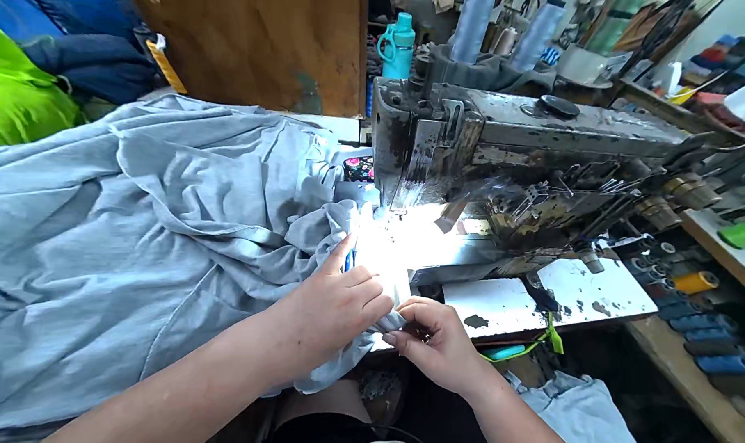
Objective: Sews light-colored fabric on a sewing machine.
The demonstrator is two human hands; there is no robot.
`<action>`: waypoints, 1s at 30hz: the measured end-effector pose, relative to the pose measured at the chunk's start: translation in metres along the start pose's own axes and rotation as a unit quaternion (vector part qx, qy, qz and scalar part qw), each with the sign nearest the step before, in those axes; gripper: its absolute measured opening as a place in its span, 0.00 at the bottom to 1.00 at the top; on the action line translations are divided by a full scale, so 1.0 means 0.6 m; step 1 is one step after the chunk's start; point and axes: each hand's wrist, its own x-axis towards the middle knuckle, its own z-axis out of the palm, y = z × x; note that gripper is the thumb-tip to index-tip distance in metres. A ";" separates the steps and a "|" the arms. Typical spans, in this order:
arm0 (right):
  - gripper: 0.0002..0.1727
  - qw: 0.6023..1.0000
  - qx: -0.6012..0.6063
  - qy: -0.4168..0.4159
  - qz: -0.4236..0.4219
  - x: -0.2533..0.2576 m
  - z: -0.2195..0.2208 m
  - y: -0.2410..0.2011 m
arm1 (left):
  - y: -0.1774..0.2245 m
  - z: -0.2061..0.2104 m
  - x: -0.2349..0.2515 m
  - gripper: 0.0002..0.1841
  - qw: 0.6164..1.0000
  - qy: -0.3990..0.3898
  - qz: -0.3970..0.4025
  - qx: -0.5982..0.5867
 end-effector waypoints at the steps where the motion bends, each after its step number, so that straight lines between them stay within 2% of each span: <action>1: 0.11 1.000 0.012 0.000 0.005 0.001 0.000 -0.002 | -0.003 0.002 -0.001 0.13 1.000 0.010 -0.001 0.006; 3: 0.12 1.000 0.023 0.000 0.008 -0.003 0.001 -0.004 | -0.013 0.012 -0.004 0.11 0.999 0.033 0.003 0.019; 5: 0.12 1.000 0.009 0.011 0.001 -0.009 0.003 -0.007 | -0.015 -0.012 0.005 0.10 0.999 0.002 -0.017 0.029; 6: 0.12 1.000 0.004 0.017 -0.003 -0.011 0.003 -0.008 | -0.014 -0.031 0.013 0.11 0.998 -0.040 -0.041 0.029; 7: 0.12 1.000 0.001 0.021 -0.006 -0.013 0.004 -0.008 | -0.013 -0.055 0.027 0.11 0.990 -0.118 -0.077 0.024; 9: 0.11 0.999 -0.008 0.032 -0.009 -0.013 0.006 -0.004 | -0.015 -0.088 0.059 0.12 0.956 -0.263 -0.124 0.046; 10: 0.11 0.999 -0.016 0.039 -0.008 -0.011 0.008 -0.001 | -0.018 -0.092 0.070 0.13 0.945 -0.294 -0.132 0.060; 12: 0.10 0.998 -0.032 0.050 -0.005 -0.001 0.008 0.005 | -0.032 -0.081 0.070 0.12 0.956 -0.257 -0.114 0.086; 14: 0.10 0.997 -0.045 0.062 0.000 0.014 0.006 0.013 | -0.060 -0.041 0.053 0.08 0.984 -0.107 -0.065 0.130; 15: 0.10 0.996 -0.054 0.070 0.003 0.022 0.006 0.017 | -0.065 -0.042 0.056 0.07 0.981 -0.103 -0.066 0.151; 18: 0.09 0.993 -0.075 0.088 0.007 0.043 0.011 0.032 | -0.066 -0.064 0.069 0.09 0.966 -0.172 -0.110 0.159; 19: 0.09 0.992 -0.084 0.093 0.003 0.049 0.015 0.036 | -0.073 -0.055 0.060 0.09 0.973 -0.142 -0.114 0.143; 21: 0.09 0.989 -0.103 0.106 -0.018 0.053 0.026 0.045 | -0.094 -0.003 0.018 0.06 0.988 0.002 -0.117 0.098; 22: 0.10 0.987 -0.108 0.117 -0.037 0.051 0.032 0.050 | -0.087 0.015 0.003 0.06 0.983 0.034 -0.160 0.083; 24: 0.15 0.983 -0.093 0.134 -0.079 0.033 0.040 0.058 | -0.044 0.019 0.001 0.03 0.964 0.025 -0.261 0.044; 25: 0.16 0.984 -0.074 0.135 -0.092 0.018 0.039 0.059 | -0.019 0.018 0.007 0.03 0.961 0.020 -0.271 0.049; 28: 0.16 0.978 -0.065 0.156 -0.121 -0.025 -0.015 0.034 | 0.036 0.043 0.036 0.13 0.975 0.045 -0.216 0.033; 30: 0.15 0.945 -0.125 0.259 -0.157 -0.039 -0.107 0.004 | 0.044 0.075 0.053 0.16 0.978 0.102 -0.180 0.031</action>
